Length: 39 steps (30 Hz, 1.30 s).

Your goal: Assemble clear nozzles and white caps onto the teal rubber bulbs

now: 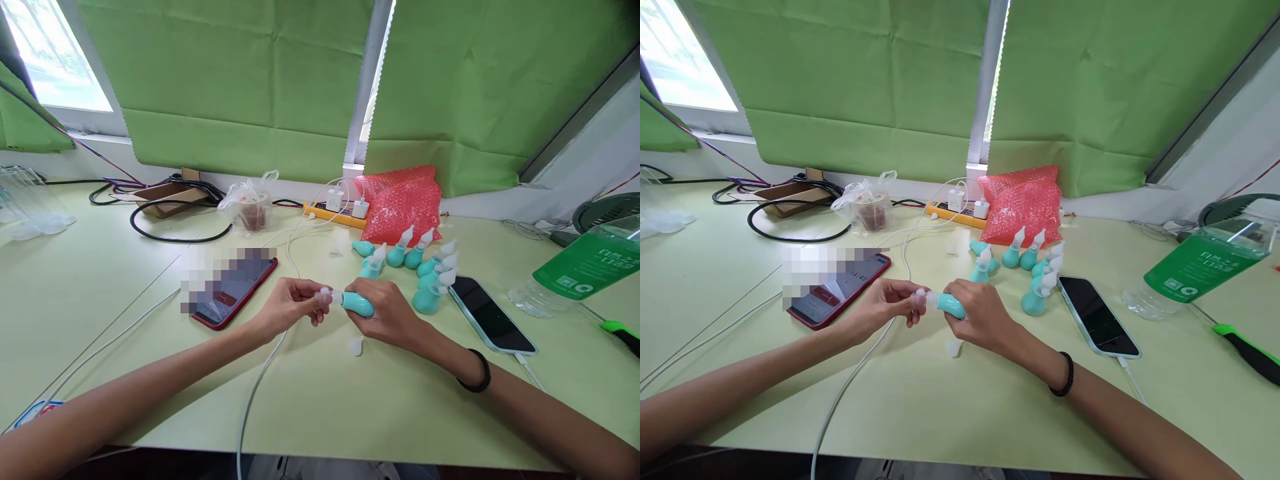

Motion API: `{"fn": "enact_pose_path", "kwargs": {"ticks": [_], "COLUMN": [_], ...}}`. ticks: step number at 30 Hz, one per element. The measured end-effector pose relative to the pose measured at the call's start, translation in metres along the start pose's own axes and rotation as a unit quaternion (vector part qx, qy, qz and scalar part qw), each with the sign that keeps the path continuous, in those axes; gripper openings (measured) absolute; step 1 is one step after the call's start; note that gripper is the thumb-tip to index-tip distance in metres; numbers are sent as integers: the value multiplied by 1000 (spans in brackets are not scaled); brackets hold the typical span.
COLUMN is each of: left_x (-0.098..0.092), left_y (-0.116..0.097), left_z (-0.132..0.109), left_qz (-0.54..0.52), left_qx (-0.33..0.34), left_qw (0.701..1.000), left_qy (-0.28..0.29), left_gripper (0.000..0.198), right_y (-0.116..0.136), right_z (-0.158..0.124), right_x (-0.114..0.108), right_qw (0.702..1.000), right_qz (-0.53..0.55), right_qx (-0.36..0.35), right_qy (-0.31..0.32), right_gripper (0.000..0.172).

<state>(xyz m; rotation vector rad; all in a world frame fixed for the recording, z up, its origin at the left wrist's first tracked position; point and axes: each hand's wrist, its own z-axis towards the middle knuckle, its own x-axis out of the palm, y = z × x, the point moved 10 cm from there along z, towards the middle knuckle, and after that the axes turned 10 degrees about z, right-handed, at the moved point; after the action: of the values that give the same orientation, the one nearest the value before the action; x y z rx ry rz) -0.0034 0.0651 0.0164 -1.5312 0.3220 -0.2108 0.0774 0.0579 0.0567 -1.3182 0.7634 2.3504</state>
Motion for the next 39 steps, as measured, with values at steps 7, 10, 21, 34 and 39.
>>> {"fn": "enact_pose_path", "kwargs": {"ticks": [7, 10, 21, 34, 39], "left_x": [5, 2, 11, 22, 8], "left_y": [-2, -3, -46, -54, -60], "left_z": [-2, -6, -27, -34, -1], "left_qz": [40, 85, 322, 387, 299], "left_qx": [21, 50, 278, 344, 235], "left_qw": [999, 995, 902, 855, 925], "left_qy": [9, -20, -71, -34, 21], "left_gripper": [24, 24, 19, 22, 46], "right_y": [25, 25, -6, -8, -2], "right_z": [-10, -12, -3, -8, -9], "right_x": [-5, -4, 13, 35, 20], "right_qw": [976, 982, 966, 873, 864], "right_qz": [-174, -139, 240, 417, 438], "right_qx": [-107, -102, 95, 200, 177], "right_qy": [-71, -77, 24, 158, 175], "right_gripper": [14, 14, 4, 20, 26]}}
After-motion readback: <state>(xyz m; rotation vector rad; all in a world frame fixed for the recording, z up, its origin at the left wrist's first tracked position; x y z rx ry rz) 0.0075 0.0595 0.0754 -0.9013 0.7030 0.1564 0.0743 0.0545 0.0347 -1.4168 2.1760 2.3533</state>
